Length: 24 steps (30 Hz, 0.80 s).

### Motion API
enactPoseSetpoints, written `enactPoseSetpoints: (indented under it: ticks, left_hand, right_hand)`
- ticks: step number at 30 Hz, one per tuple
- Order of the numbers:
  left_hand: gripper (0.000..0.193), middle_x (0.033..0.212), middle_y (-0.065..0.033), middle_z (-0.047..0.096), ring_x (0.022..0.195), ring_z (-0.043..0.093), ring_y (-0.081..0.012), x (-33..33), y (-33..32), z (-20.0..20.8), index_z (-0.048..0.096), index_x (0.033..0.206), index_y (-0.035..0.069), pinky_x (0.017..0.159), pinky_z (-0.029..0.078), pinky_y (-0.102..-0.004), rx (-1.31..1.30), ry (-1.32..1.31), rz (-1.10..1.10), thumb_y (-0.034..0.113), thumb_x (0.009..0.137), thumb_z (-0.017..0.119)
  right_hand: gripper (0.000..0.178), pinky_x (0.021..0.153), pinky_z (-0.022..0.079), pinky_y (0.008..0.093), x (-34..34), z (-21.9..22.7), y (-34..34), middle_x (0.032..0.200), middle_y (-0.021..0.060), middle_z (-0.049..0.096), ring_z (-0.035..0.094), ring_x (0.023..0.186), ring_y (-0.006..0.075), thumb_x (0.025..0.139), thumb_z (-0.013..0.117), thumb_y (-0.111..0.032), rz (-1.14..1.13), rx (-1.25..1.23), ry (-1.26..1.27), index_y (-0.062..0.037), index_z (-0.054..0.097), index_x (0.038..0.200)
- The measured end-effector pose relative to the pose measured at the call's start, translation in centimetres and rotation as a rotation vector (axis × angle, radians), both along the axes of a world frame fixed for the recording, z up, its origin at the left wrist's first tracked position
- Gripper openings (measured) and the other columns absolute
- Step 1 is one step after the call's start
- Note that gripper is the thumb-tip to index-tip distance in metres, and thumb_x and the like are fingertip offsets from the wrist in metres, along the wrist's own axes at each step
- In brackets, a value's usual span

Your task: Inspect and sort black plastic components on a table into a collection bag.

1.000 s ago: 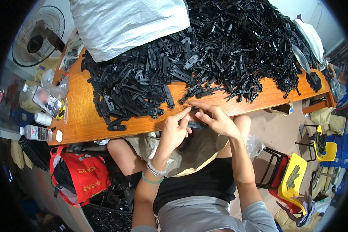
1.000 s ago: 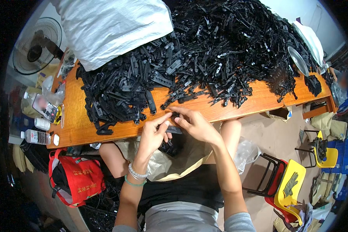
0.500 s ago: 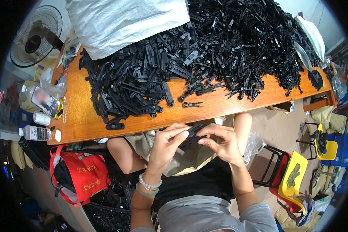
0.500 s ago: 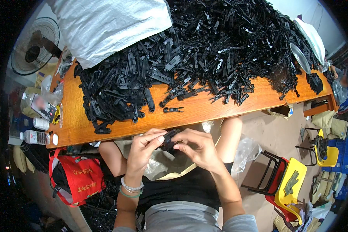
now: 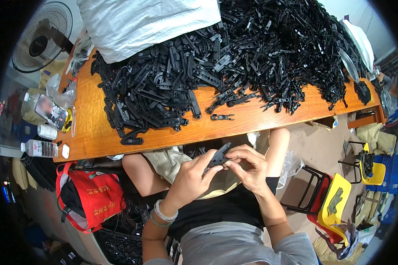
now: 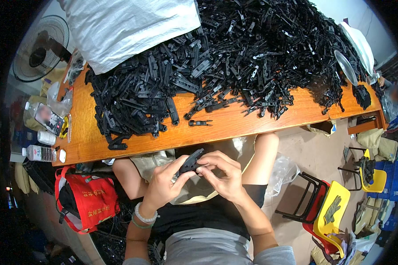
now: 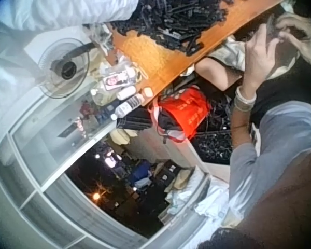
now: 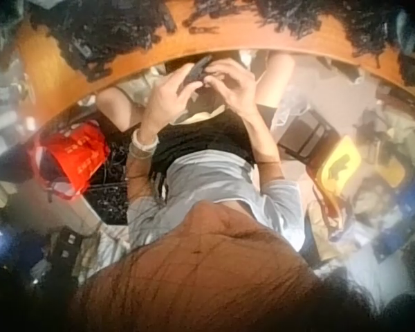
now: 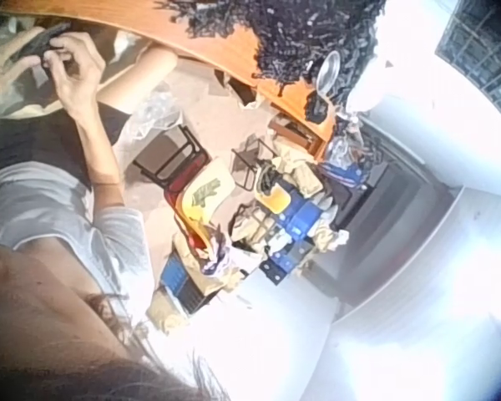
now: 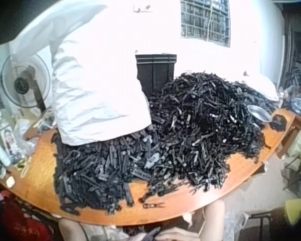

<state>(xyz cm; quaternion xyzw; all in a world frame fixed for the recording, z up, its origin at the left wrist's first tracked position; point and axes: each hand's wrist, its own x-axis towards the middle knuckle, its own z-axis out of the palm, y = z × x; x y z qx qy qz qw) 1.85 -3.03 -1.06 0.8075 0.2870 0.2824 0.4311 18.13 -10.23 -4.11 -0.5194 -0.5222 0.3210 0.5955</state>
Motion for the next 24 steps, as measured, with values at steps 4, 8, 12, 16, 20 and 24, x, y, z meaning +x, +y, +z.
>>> enactPoseSetpoints:
  ticks: [4, 8, 12, 16, 20, 24]
  left_hand:
    - [0.036, 0.089, -0.0203, 0.064, 0.075, 0.066, -0.0320, -1.0, 0.0, -0.8, 0.055, 0.111, -0.004, 0.060, 0.051, -0.0349, 0.034, -0.019, 0.006, 0.005, 0.079, 0.069]
    - [0.033, 0.087, -0.0195, 0.064, 0.073, 0.066, -0.0325, -1.8, -0.2, -0.6, 0.056, 0.108, -0.005, 0.059, 0.051, -0.0361, 0.036, -0.017, -0.024, 0.002, 0.079, 0.068]
    - [0.031, 0.085, -0.0178, 0.068, 0.073, 0.068, -0.0280, -1.5, -0.6, -0.7, 0.063, 0.103, -0.003, 0.061, 0.052, -0.0321, 0.064, -0.022, 0.040, 0.004, 0.074, 0.074]
    - [0.028, 0.085, -0.0178, 0.068, 0.073, 0.069, -0.0279, -1.6, -0.5, -0.5, 0.064, 0.101, -0.004, 0.061, 0.052, -0.0319, 0.045, -0.005, 0.050, 0.003, 0.075, 0.072]
    - [0.030, 0.086, -0.0193, 0.065, 0.073, 0.066, -0.0317, -1.9, -0.6, -0.8, 0.057, 0.106, -0.005, 0.059, 0.051, -0.0357, -0.022, -0.051, -0.004, 0.000, 0.078, 0.067]
    - [0.028, 0.087, -0.0192, 0.065, 0.072, 0.066, -0.0313, -2.0, -0.2, -1.1, 0.059, 0.104, -0.004, 0.059, 0.051, -0.0358, -0.014, -0.079, 0.016, 0.002, 0.078, 0.068]
  right_hand:
    - [0.033, 0.077, 0.050, 0.0321, 0.1, 0.9, 0.3, 0.098, 0.0150, 0.061, 0.061, 0.084, 0.0238, 0.072, 0.073, 0.003, -0.012, 0.057, -0.167, 0.0023, 0.063, 0.103]
    - [0.044, 0.085, 0.046, 0.0359, 0.6, 1.6, 0.6, 0.104, 0.0139, 0.059, 0.058, 0.088, 0.0260, 0.071, 0.075, -0.005, 0.108, 0.039, -0.299, 0.0005, 0.059, 0.112]
    - [0.038, 0.074, 0.049, 0.0323, 0.1, 1.2, 0.5, 0.098, 0.0143, 0.060, 0.059, 0.080, 0.0229, 0.072, 0.074, -0.004, 0.171, 0.004, -0.226, 0.0017, 0.060, 0.106]
    - [0.029, 0.067, 0.049, 0.0291, -0.7, 0.9, 0.7, 0.093, 0.0137, 0.061, 0.059, 0.076, 0.0207, 0.073, 0.073, -0.001, 0.086, 0.041, -0.238, 0.0029, 0.060, 0.099]
    - [0.029, 0.064, 0.049, 0.0274, -0.8, 0.1, 0.9, 0.091, 0.0137, 0.061, 0.059, 0.076, 0.0197, 0.073, 0.072, 0.001, 0.050, 0.133, -0.302, 0.0031, 0.060, 0.100]
    - [0.027, 0.062, 0.048, 0.0278, -0.8, 0.0, 1.0, 0.088, 0.0132, 0.061, 0.059, 0.074, 0.0198, 0.072, 0.074, 0.001, 0.094, 0.078, -0.227, 0.0031, 0.061, 0.096]
